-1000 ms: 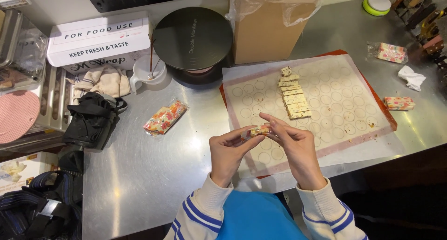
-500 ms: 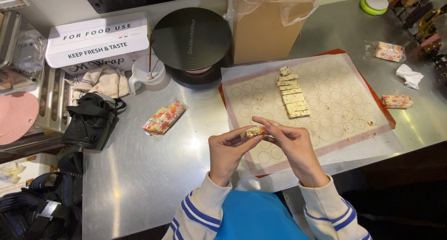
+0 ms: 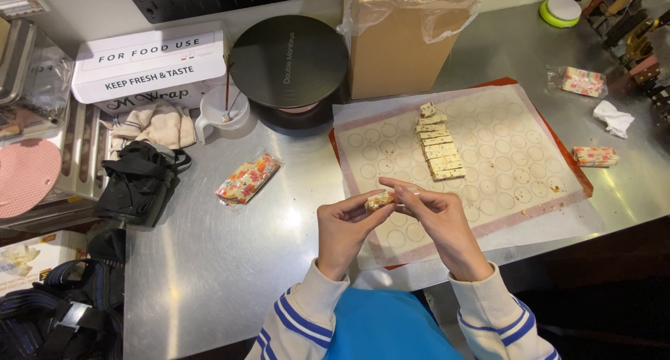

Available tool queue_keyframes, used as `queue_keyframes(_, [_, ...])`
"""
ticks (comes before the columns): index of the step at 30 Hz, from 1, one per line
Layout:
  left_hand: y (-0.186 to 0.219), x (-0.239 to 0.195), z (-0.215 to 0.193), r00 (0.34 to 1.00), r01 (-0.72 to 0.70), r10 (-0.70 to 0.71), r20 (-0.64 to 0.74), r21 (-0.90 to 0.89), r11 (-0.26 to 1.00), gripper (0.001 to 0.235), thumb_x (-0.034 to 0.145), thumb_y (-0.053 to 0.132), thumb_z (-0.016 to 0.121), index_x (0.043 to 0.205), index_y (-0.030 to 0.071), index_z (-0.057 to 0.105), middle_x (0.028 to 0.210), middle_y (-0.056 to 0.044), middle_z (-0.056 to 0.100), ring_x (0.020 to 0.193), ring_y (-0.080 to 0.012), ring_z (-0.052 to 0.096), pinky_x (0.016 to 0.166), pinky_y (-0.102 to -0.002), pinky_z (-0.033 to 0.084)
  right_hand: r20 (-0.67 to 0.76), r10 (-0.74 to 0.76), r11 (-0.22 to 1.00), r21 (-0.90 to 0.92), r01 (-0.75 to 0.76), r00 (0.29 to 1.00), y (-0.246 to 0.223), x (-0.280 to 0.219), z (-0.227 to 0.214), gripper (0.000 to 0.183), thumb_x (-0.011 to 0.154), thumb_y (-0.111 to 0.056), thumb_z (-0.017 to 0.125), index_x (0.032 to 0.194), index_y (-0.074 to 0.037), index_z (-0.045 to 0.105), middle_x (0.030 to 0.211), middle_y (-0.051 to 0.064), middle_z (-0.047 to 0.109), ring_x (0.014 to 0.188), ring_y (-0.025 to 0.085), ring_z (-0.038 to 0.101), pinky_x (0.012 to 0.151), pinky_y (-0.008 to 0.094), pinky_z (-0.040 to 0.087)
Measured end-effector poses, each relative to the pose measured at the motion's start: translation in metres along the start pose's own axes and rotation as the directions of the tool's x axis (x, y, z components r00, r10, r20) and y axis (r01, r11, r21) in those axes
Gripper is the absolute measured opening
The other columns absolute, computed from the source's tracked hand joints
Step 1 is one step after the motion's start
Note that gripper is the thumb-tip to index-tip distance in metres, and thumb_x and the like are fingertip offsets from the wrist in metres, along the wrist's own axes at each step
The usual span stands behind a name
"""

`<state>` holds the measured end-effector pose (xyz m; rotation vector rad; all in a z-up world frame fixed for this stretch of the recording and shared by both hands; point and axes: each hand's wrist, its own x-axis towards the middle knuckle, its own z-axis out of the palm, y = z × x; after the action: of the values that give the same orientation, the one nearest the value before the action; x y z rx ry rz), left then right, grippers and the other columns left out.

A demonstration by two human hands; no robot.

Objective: Individually wrapping pieces of nougat in small plastic wrappers on a stainless steel workbench in a pastry shop.

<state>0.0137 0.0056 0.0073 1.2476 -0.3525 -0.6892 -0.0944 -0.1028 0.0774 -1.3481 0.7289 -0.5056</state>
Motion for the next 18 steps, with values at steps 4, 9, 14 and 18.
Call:
queue_keyframes(4, [0.003, -0.001, 0.002, 1.000, 0.005, -0.004, 0.008, -0.032, 0.999, 0.048, 0.076, 0.001, 0.105, 0.121, -0.004, 0.090, 0.109, -0.029, 0.089, 0.101, -0.0280, 0.084, 0.087, -0.035, 0.074, -0.025, -0.048, 0.999, -0.018, 0.048, 0.999, 0.005, 0.000, -0.008, 0.033, 0.109, -0.019, 0.075, 0.100, 0.009, 0.090, 0.131, 0.029, 0.088, 0.118, 0.033, 0.080, 0.107, 0.056, 0.065])
queue_keyframes(9, [-0.006, -0.003, 0.012, 0.998, 0.063, -0.060, 0.024, -0.189, 0.980, 0.047, 0.077, -0.002, 0.103, 0.121, -0.010, 0.088, 0.109, -0.034, 0.087, 0.097, -0.0329, 0.086, 0.084, -0.040, 0.076, -0.113, -0.165, 0.986, -0.054, 0.160, 0.980, 0.013, -0.001, -0.017, 0.038, 0.115, -0.019, 0.069, 0.098, 0.008, 0.089, 0.124, 0.031, 0.088, 0.116, 0.032, 0.082, 0.110, 0.053, 0.064])
queue_keyframes(14, [-0.018, 0.007, 0.003, 0.994, 0.076, -0.098, -0.052, -0.330, 0.941, 0.044, 0.085, -0.007, 0.096, 0.126, -0.017, 0.082, 0.107, -0.042, 0.084, 0.087, -0.0431, 0.087, 0.077, -0.050, 0.079, -0.282, -0.311, 0.950, -0.097, 0.296, 0.908, 0.015, -0.009, -0.017, 0.024, 0.116, -0.014, 0.069, 0.117, 0.004, 0.085, 0.113, 0.026, 0.087, 0.105, 0.028, 0.081, 0.105, 0.053, 0.069])
queue_keyframes(18, [-0.011, 0.000, 0.011, 0.993, 0.057, -0.092, -0.068, -0.406, 0.912, 0.056, 0.091, -0.006, 0.090, 0.141, -0.021, 0.071, 0.112, -0.041, 0.081, 0.090, -0.0435, 0.086, 0.081, -0.052, 0.079, -0.230, -0.346, 0.938, -0.094, 0.333, 0.910, 0.028, -0.003, -0.013, 0.040, 0.102, 0.000, 0.080, 0.141, 0.006, 0.076, 0.114, 0.022, 0.085, 0.103, 0.023, 0.078, 0.101, 0.044, 0.068])
